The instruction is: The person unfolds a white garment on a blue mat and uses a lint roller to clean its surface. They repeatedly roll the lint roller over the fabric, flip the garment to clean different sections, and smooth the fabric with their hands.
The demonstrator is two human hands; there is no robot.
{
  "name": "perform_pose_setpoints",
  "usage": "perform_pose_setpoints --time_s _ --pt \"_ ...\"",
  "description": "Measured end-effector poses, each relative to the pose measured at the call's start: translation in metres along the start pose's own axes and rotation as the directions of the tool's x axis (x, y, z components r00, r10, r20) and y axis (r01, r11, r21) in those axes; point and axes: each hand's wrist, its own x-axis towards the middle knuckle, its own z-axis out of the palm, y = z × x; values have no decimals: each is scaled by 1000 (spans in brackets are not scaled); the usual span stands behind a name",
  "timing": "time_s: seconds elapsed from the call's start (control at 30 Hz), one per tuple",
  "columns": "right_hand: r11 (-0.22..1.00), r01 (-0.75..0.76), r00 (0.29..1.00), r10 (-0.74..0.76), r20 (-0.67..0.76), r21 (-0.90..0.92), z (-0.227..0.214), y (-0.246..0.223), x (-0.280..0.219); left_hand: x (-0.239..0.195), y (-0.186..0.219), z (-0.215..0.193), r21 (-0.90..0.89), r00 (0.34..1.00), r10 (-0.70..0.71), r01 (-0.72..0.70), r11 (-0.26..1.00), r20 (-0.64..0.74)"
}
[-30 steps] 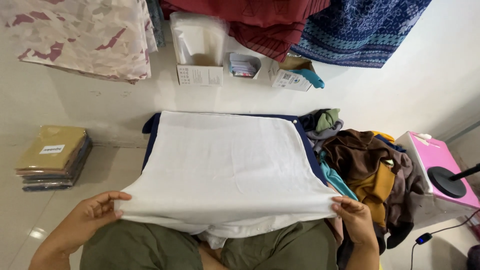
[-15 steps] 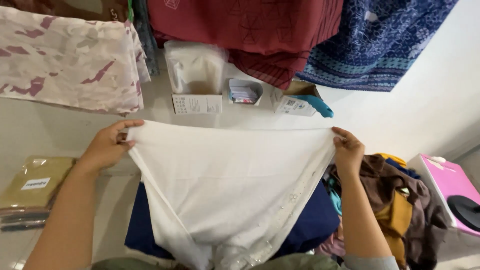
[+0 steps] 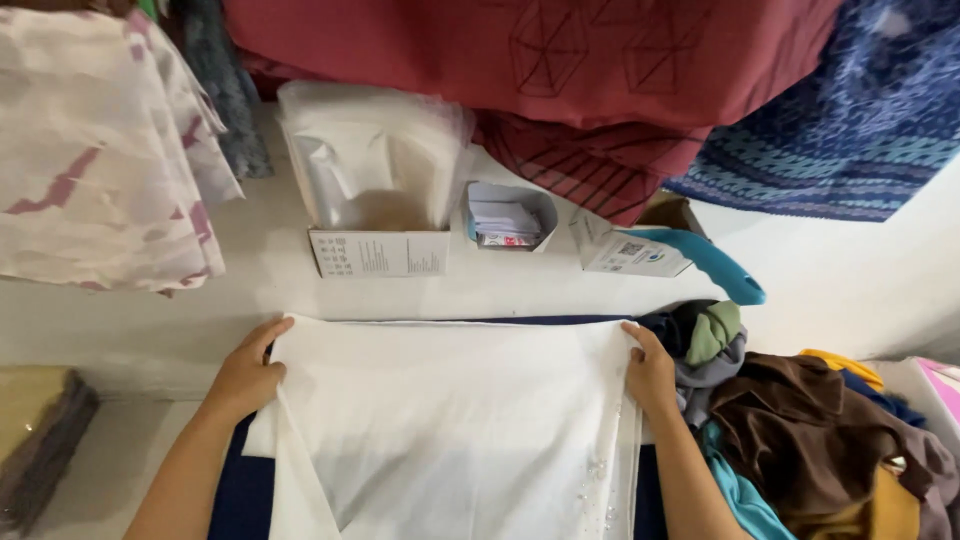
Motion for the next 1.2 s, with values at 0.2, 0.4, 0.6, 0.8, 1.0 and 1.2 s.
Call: perform_pose_setpoints --time_s 0.2,0.4,0.6,0.8,1.0,1.2 --pt "977 71 997 -67 27 -202 4 -12 2 -20 31 7 97 994 77 -70 993 -78" --pt "917 118 992 -93 85 -382 12 -2 8 0 -4 20 303 990 98 -62 951 -104" --pt "914 116 981 -44 190 -388 8 10 23 -14 -15 19 532 983 133 -44 846 -130" --pt "981 -75 992 92 -84 181 -60 -35 -54 -84 0 8 346 878 361 -248 905 -314" --pt "984 -131 988 120 -102 -119 -96 -30 -164 -189 33 28 340 958 192 -112 934 -211" --pt "966 -159 984 171 43 -205 -104 -76 -245 -249 43 36 473 994 -96 109 874 -52"
